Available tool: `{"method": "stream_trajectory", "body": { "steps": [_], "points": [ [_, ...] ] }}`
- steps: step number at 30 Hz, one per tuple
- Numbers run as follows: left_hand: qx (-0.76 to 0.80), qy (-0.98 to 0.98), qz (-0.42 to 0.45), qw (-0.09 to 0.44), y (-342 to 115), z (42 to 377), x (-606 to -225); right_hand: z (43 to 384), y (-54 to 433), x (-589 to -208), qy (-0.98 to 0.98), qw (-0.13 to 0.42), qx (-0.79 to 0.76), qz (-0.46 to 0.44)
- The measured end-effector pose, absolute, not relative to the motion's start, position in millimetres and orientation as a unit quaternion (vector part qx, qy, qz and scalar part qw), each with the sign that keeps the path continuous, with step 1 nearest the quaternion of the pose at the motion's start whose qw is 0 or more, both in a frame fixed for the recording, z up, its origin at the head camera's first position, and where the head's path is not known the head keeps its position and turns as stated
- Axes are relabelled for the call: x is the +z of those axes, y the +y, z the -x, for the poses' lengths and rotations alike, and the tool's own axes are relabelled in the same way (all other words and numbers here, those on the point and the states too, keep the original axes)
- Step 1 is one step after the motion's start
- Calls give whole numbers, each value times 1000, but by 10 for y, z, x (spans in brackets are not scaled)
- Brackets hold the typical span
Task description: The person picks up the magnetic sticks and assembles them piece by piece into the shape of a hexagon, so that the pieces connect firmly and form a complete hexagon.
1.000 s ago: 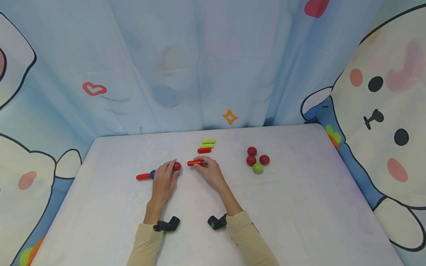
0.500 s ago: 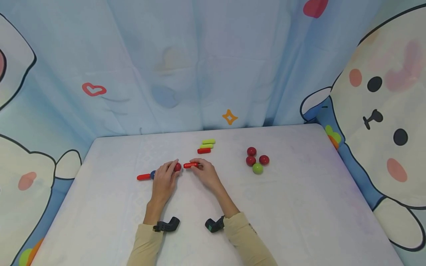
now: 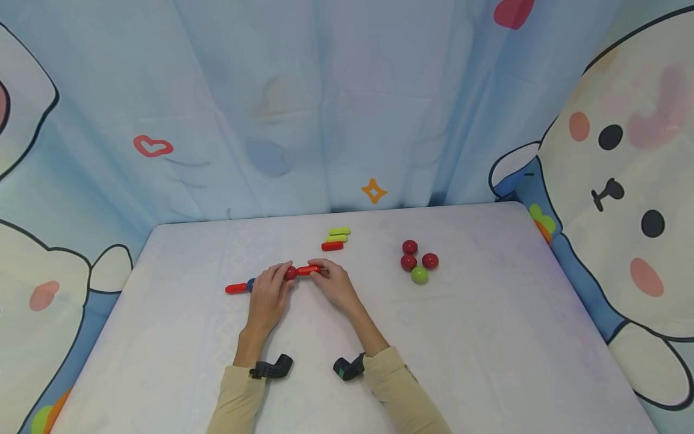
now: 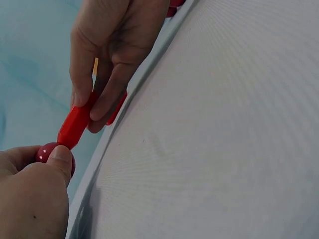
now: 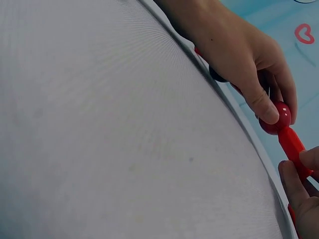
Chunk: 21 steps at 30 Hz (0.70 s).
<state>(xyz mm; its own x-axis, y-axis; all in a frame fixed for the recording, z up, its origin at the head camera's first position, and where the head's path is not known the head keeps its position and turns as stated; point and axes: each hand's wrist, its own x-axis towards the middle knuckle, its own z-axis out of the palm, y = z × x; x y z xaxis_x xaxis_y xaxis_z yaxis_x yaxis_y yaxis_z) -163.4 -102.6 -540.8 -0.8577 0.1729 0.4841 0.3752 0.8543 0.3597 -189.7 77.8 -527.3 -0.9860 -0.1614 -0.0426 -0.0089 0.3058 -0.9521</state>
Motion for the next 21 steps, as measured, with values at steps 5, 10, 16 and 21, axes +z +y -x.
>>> {"method": "stream_trajectory", "body": {
  "steps": [5,10,16,21],
  "points": [
    [-246,-931,139,231,-1023,1649,-5418,1918,787,-5295,803,65,-591,27],
    [-253,-931,123,234,-1020,1652,-5413,1948,793,-5315,791,68,-608,13],
    [-234,-937,112,234,-1029,1645,-5415,1951,797,-5315,788,70,-612,13],
    [-231,-934,114,247,-1036,1646,-5418,1956,798,-5308,787,71,-612,14]
  ]
}}
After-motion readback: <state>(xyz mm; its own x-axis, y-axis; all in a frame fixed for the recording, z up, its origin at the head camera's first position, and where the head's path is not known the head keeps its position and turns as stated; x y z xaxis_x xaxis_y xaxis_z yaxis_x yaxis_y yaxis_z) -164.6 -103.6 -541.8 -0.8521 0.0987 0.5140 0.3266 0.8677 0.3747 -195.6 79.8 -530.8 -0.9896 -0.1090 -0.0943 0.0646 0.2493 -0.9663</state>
